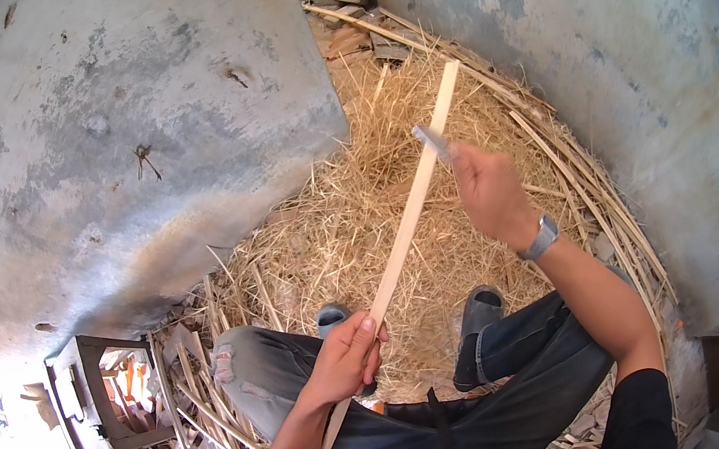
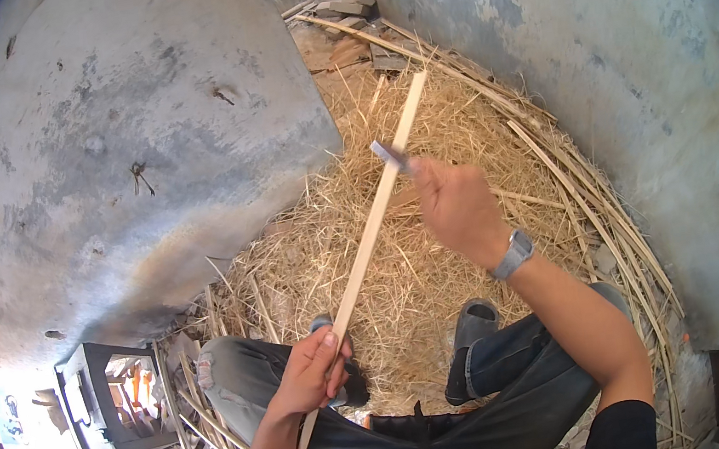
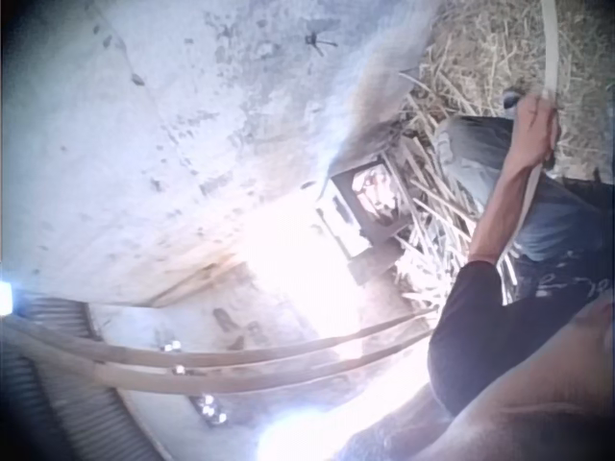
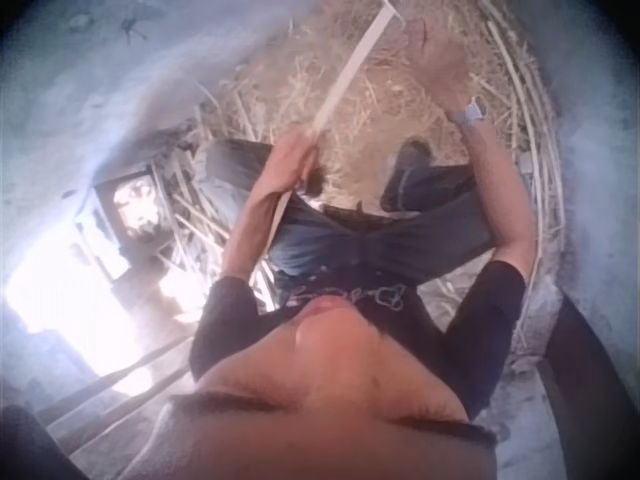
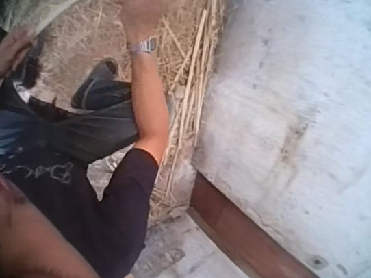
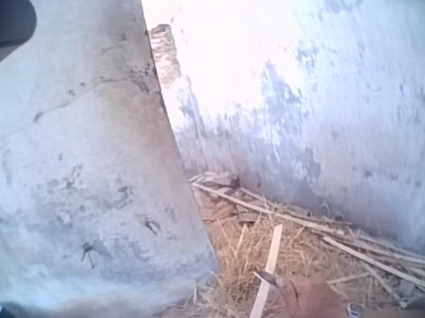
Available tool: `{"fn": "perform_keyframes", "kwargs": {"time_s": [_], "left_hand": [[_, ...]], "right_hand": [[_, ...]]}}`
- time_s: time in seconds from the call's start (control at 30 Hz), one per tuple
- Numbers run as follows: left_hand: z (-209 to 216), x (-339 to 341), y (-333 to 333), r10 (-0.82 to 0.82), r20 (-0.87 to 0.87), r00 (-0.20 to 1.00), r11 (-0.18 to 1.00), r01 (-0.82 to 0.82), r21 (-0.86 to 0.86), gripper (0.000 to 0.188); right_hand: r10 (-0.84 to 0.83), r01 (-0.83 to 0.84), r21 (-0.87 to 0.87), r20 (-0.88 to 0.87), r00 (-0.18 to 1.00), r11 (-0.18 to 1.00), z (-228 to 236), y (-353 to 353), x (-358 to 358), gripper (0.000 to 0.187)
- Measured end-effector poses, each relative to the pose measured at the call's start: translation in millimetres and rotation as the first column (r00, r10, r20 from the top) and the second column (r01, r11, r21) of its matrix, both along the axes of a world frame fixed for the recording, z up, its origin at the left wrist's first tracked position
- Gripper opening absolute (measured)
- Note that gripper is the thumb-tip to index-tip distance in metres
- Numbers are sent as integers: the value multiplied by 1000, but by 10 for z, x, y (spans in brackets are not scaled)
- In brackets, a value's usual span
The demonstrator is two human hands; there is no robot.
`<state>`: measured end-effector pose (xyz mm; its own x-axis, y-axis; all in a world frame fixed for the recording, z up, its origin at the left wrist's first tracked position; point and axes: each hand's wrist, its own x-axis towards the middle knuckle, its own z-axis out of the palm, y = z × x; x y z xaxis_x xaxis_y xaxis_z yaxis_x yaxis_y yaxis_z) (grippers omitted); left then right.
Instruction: The person whittles and scrapes a strip of bamboo using a small knife.
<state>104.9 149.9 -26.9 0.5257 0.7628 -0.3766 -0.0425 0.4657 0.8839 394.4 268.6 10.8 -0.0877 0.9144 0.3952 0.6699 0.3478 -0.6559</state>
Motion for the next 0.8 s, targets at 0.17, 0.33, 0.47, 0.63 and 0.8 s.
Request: {"fn": "perform_keyframes", "kwargs": {"time_s": [0.17,0.33,0.47,0.63,0.8], "left_hand": [[126,72,-14,18,-250,968,994,9,106,34],[77,10,-58,82,-326,942,980,-16,200,32],[134,128,-36,33,-303,953,964,49,262,35],[129,101,37,102,-374,922,981,-30,192,32],[95,61,14,177,-332,927,970,-107,219,32]], "right_hand": [[-8,8,-3,61,998,1000,-187,-94,-21,44],[13,-17,54,78,997,998,-282,-134,-54,44],[-147,145,39,67,987,989,-78,214,312,42],[184,-189,11,177,967,982,-468,-392,-311,34],[216,-218,-6,171,961,976,-264,-479,-470,33]]}}
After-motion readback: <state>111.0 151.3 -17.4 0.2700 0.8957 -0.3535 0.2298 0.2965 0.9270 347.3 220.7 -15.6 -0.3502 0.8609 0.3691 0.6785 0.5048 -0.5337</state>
